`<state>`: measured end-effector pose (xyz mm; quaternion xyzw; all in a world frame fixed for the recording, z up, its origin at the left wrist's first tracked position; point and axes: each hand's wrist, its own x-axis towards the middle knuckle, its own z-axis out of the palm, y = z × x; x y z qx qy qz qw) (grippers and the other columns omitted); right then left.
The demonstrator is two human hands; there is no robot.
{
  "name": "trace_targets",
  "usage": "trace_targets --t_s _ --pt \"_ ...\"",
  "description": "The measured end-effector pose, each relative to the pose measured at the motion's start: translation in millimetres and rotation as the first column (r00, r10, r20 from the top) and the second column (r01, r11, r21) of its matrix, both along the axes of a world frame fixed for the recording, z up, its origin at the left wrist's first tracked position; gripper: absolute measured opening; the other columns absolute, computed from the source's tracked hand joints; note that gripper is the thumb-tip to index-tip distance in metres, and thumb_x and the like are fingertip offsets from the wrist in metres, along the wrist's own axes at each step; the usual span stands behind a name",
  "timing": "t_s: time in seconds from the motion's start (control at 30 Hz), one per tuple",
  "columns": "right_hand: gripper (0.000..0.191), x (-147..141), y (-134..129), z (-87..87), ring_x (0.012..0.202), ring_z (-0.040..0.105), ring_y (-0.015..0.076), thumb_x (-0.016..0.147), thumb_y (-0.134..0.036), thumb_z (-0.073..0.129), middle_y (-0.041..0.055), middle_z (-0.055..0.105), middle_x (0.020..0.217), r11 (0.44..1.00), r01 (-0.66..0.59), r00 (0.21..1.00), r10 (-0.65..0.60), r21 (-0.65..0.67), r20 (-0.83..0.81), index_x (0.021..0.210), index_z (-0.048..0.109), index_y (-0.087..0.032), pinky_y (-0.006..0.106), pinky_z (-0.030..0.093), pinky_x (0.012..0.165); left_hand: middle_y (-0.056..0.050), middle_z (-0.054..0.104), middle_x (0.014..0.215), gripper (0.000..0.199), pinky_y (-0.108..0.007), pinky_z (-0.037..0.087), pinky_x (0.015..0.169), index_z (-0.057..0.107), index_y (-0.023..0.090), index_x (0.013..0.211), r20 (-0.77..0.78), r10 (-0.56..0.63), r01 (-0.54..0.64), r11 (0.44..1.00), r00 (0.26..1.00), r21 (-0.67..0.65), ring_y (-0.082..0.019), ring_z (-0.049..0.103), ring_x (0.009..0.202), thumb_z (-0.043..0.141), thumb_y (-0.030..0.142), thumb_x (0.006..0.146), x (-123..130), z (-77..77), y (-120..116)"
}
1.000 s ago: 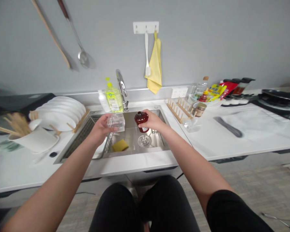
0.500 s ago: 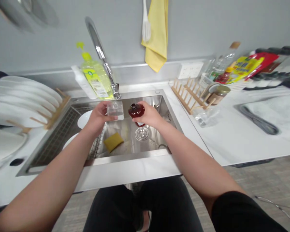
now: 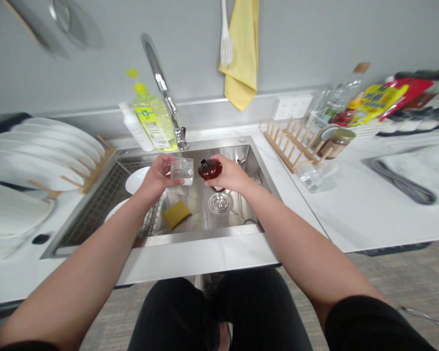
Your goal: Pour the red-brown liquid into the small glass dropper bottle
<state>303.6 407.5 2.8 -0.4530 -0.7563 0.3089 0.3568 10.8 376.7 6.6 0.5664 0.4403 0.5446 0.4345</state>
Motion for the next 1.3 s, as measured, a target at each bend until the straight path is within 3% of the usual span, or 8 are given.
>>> trace_targets --t_s 0.53,0.97,1.3 --pt "0.079 -5.4 -6.7 0.7 0.113 0.083 0.0342 0.067 -0.029 0.106 0.0051 0.085 0.123 0.998 -0.068 0.998 0.068 0.009 0.011 0.137 0.072 -0.026 0.055 0.062 0.112 -0.006 0.076 0.124 0.087 -0.039 0.055 0.098 0.065 0.024 0.122 -0.058 -0.031 0.034 0.997 0.998 0.066 -0.028 0.073 0.113 0.109 0.019 0.047 0.4 -4.1 1.3" --pt "0.072 -4.5 -8.8 2.8 0.115 0.083 0.0333 0.069 -0.027 0.105 0.0027 0.086 0.124 0.993 -0.119 0.993 0.119 0.003 -0.009 0.135 0.075 -0.03 0.054 0.062 0.114 -0.009 0.079 0.129 0.089 -0.046 0.057 0.101 0.078 0.024 0.133 -0.112 -0.006 0.012 0.999 0.994 0.053 -0.032 0.074 0.112 0.109 0.022 0.05 -5.7 -0.2 -0.6" --pt "0.068 -5.9 -8.8 3.2 0.109 0.083 0.0319 0.07 -0.027 0.104 0.0024 0.086 0.119 0.991 -0.133 0.991 0.132 0.02 0.015 0.132 0.076 -0.028 0.05 0.064 0.107 -0.009 0.079 0.129 0.089 -0.049 0.058 0.106 0.081 0.024 0.136 -0.156 -0.014 0.024 0.998 0.988 0.06 -0.032 0.074 0.114 0.109 0.024 0.051 -8.0 1.6 -2.3"
